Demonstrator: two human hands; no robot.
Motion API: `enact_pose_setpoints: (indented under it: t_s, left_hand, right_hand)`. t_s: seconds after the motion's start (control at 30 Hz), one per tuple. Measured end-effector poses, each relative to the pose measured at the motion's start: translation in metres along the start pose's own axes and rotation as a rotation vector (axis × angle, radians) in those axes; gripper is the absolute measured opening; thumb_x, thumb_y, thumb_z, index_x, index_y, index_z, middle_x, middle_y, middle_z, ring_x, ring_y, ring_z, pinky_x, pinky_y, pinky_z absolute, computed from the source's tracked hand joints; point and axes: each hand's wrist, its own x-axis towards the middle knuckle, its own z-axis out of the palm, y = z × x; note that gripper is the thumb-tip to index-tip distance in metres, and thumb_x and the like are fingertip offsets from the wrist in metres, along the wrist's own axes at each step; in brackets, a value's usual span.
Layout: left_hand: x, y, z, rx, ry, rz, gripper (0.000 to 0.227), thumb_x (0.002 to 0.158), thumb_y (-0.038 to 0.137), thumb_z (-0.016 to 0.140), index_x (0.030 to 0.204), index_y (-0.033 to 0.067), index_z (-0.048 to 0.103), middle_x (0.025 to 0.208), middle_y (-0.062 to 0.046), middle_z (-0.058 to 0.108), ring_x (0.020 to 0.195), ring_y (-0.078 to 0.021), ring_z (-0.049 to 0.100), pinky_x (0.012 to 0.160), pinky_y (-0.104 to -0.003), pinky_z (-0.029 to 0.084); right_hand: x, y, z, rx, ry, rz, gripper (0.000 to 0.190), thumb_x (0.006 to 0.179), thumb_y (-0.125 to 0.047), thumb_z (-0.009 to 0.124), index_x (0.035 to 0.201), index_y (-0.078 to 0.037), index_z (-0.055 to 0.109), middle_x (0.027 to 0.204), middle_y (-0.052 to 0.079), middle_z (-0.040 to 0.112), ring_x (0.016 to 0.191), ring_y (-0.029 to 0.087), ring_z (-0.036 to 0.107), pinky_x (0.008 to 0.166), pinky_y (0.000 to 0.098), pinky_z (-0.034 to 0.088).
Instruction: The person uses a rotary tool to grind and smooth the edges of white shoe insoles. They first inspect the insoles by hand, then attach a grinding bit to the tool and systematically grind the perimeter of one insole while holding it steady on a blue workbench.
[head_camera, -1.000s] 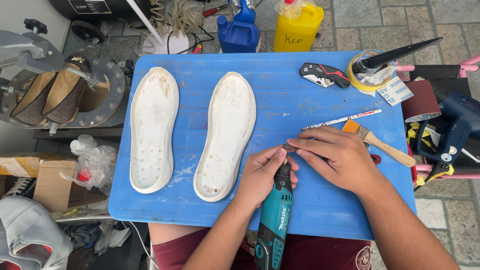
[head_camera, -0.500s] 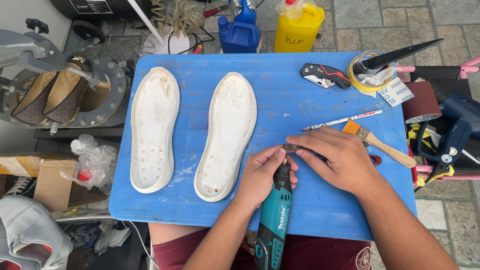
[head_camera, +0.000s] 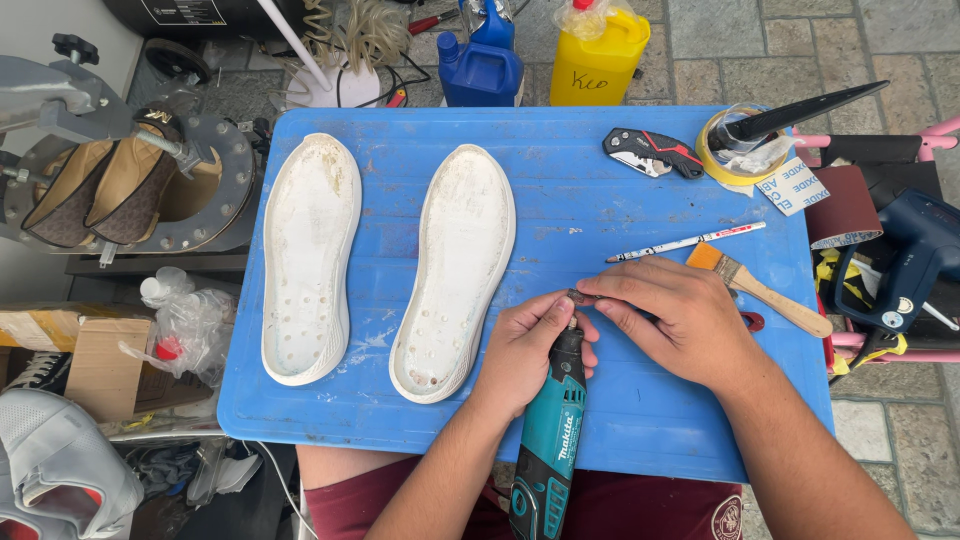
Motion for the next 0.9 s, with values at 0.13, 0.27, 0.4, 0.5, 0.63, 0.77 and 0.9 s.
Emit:
enact_pose_setpoints:
  t_s: [0.13,0.27,0.4,0.5,0.63,0.77,0.9]
  left_hand:
    - [0.0,-0.001,-0.001,0.001,0.011,-0.009,0.035,0.11,0.026,0.048,0.121,-0.0019,0.067,0.088,-0.01,0.07,0.069,-0.0144,0.069,0.061,-0.031,0.06]
    - [0.0,-0.001,-0.002,-0.004,0.019,-0.002,0.036,0.111,0.026,0.047,0.118,-0.0039,0.067,0.089,-0.01,0.07,0.069,-0.0146,0.069,0.061,-0.031,0.06]
    - [-0.001,0.002,0.0,-0.02,0.013,-0.011,0.035,0.111,0.024,0.047,0.122,-0.0029,0.067,0.087,-0.01,0.069,0.069,-0.0142,0.068,0.061,-0.031,0.06]
    - [-0.002,0.006,0.001,-0.018,0.011,-0.004,0.036,0.11,0.024,0.045,0.127,-0.0004,0.066,0.087,-0.008,0.069,0.069,-0.0131,0.067,0.061,-0.03,0.06]
    - [-0.003,0.008,0.001,-0.012,0.027,-0.003,0.037,0.11,0.023,0.045,0.129,-0.001,0.066,0.086,-0.007,0.067,0.069,-0.0126,0.067,0.063,-0.029,0.059]
    - [-0.001,0.012,0.002,-0.101,0.024,-0.016,0.036,0.11,0.023,0.045,0.128,-0.0013,0.065,0.085,-0.006,0.065,0.068,-0.0124,0.065,0.063,-0.03,0.058]
    - [0.004,0.019,-0.001,-0.206,0.024,0.033,0.034,0.111,0.026,0.045,0.125,-0.0003,0.061,0.084,-0.005,0.063,0.067,-0.0122,0.062,0.063,-0.028,0.054]
  right_hand:
    - [0.0,0.0,0.002,0.015,0.01,-0.001,0.02,0.09,-0.018,0.073,0.109,-0.014,0.077,0.097,0.005,0.077,0.098,0.027,0.075,0.086,0.0371,0.059]
    - [0.001,-0.003,0.004,-0.034,0.024,-0.05,0.023,0.087,-0.015,0.074,0.11,-0.013,0.077,0.098,0.005,0.076,0.091,0.026,0.072,0.077,0.037,0.058]
    - [0.003,-0.007,0.009,-0.11,0.057,-0.066,0.026,0.086,-0.013,0.074,0.111,-0.012,0.077,0.097,0.005,0.075,0.084,0.025,0.07,0.07,0.0375,0.056]
    - [0.002,-0.005,0.01,-0.13,0.131,-0.032,0.024,0.091,-0.012,0.073,0.115,-0.011,0.075,0.102,0.006,0.072,0.09,0.025,0.069,0.075,0.0376,0.056]
    - [0.001,0.005,0.012,-0.192,0.188,0.153,0.027,0.094,-0.009,0.073,0.12,-0.01,0.075,0.102,0.01,0.065,0.087,0.027,0.066,0.071,0.0387,0.054]
    - [0.001,0.016,0.014,-0.313,0.156,0.073,0.028,0.089,-0.008,0.074,0.118,-0.01,0.076,0.101,0.007,0.064,0.094,0.028,0.062,0.081,0.0412,0.052]
    - [0.0,0.017,0.022,-0.348,0.099,0.074,0.025,0.085,-0.008,0.077,0.11,-0.012,0.078,0.1,0.007,0.065,0.092,0.028,0.059,0.082,0.0409,0.051]
